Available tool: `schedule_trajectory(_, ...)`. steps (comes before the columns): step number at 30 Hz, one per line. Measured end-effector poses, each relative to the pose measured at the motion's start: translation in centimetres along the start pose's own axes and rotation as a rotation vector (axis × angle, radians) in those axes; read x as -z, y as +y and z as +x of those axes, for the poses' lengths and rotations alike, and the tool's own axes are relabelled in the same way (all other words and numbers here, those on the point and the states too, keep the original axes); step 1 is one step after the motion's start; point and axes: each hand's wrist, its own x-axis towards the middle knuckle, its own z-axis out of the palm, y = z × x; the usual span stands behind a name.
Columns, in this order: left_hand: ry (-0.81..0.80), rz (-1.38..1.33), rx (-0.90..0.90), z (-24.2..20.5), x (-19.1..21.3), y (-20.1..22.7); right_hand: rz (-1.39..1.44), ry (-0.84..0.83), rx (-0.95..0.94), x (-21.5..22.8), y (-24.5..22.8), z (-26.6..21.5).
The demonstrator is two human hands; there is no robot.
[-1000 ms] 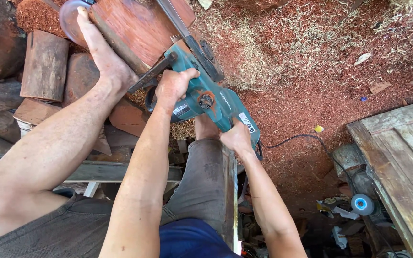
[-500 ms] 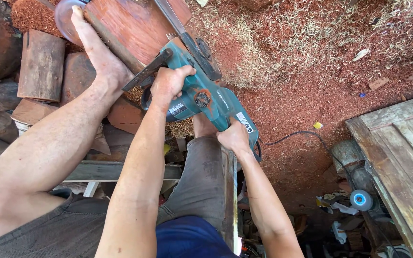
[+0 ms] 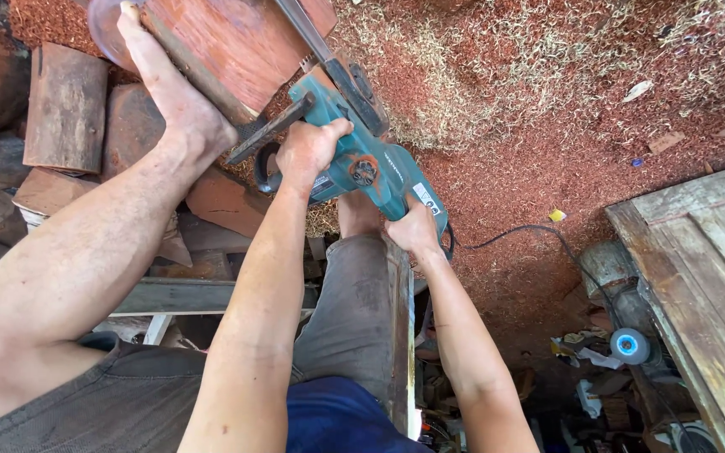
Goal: The recorder uses a power planer to shape and smooth a block of wood in a workshop setting.
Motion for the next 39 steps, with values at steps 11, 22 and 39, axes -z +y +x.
schedule_trajectory(11,-0.008,0.017,-0.002,0.5,-1.3,-0.2,-0.002,0.002,0.069,-1.3,2.7,2.9)
schedule_trajectory(22,-0.042,0.054,-0.022,1.4,-2.5,-0.5,-0.021,-0.022,0.102,-1.8,3.8,5.1)
schedule_trajectory(39,-0.091,0.059,-0.012,2.3,-2.8,-0.9,-0.044,-0.035,0.06,-1.7,3.7,5.0)
